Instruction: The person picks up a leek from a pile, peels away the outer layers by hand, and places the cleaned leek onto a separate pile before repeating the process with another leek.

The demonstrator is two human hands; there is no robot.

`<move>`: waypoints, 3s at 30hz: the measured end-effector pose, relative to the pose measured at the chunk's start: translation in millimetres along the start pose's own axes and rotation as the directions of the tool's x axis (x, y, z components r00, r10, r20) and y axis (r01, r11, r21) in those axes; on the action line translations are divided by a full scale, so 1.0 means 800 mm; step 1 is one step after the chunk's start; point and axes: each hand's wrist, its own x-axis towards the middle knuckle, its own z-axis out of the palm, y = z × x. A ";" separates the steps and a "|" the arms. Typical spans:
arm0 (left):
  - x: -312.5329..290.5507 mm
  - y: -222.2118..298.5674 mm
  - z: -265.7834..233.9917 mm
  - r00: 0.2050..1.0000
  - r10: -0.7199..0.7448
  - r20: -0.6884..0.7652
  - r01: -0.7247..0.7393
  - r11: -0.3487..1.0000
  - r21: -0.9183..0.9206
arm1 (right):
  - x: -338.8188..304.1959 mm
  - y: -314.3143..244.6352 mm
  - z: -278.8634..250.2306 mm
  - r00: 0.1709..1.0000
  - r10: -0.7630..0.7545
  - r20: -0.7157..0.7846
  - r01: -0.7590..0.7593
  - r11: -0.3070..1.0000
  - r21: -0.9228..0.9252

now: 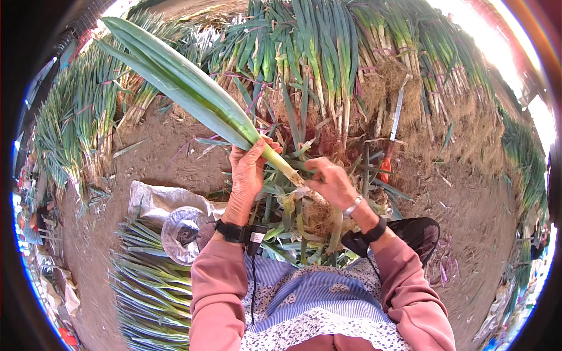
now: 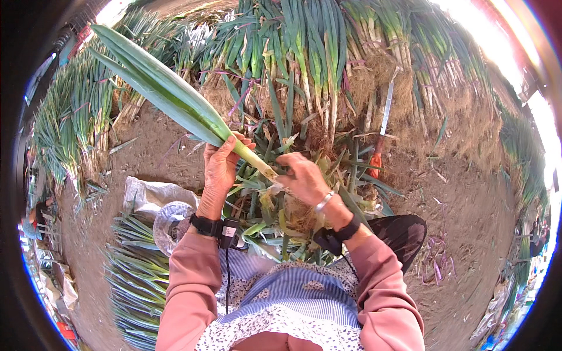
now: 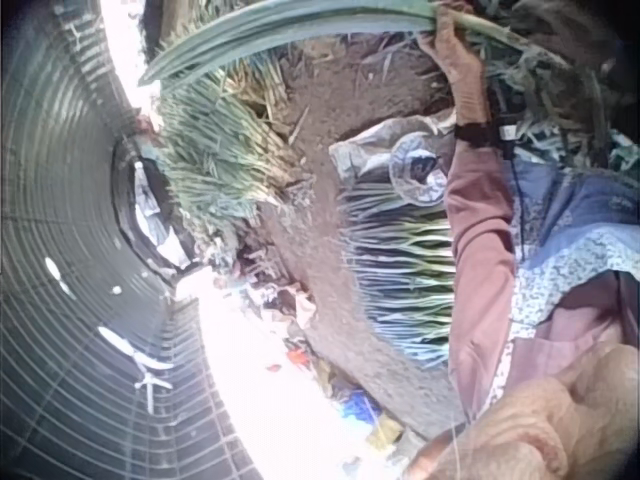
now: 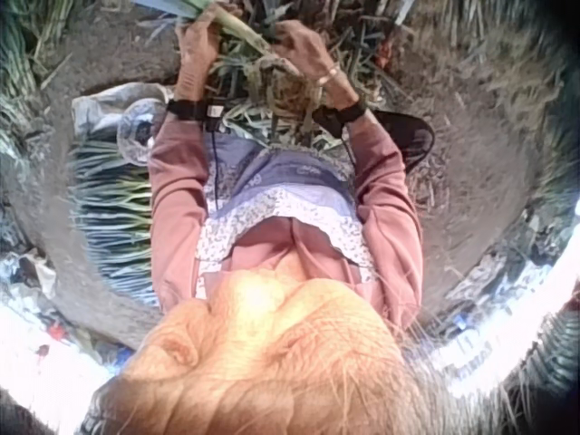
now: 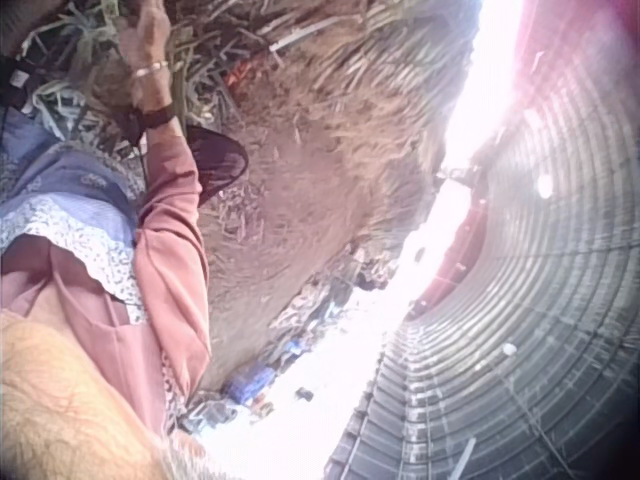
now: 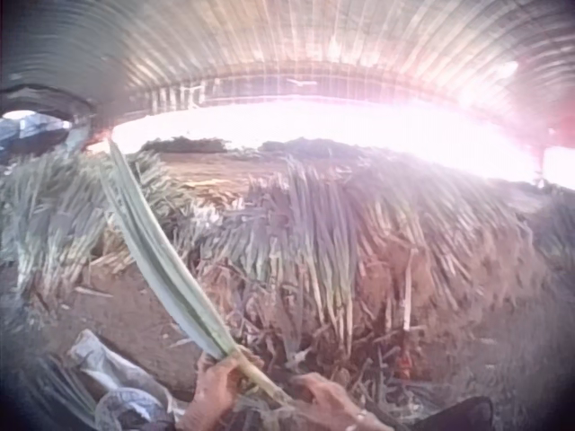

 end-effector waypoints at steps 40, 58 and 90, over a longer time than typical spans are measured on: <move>0.027 0.062 -0.041 0.964 0.252 -0.088 -0.265 0.946 -0.186 | 0.037 0.011 0.048 0.996 -0.085 0.000 0.085 0.996 -0.036; 0.013 0.025 -0.038 0.957 0.201 -0.207 -0.229 0.966 -0.121 | 0.034 -0.019 0.096 0.920 -0.349 0.176 0.387 0.875 -0.291; 0.033 -0.006 -0.031 0.838 0.169 -0.519 -0.215 0.976 -0.029 | 0.050 -0.014 0.116 0.923 -0.350 -0.160 0.224 0.826 -0.517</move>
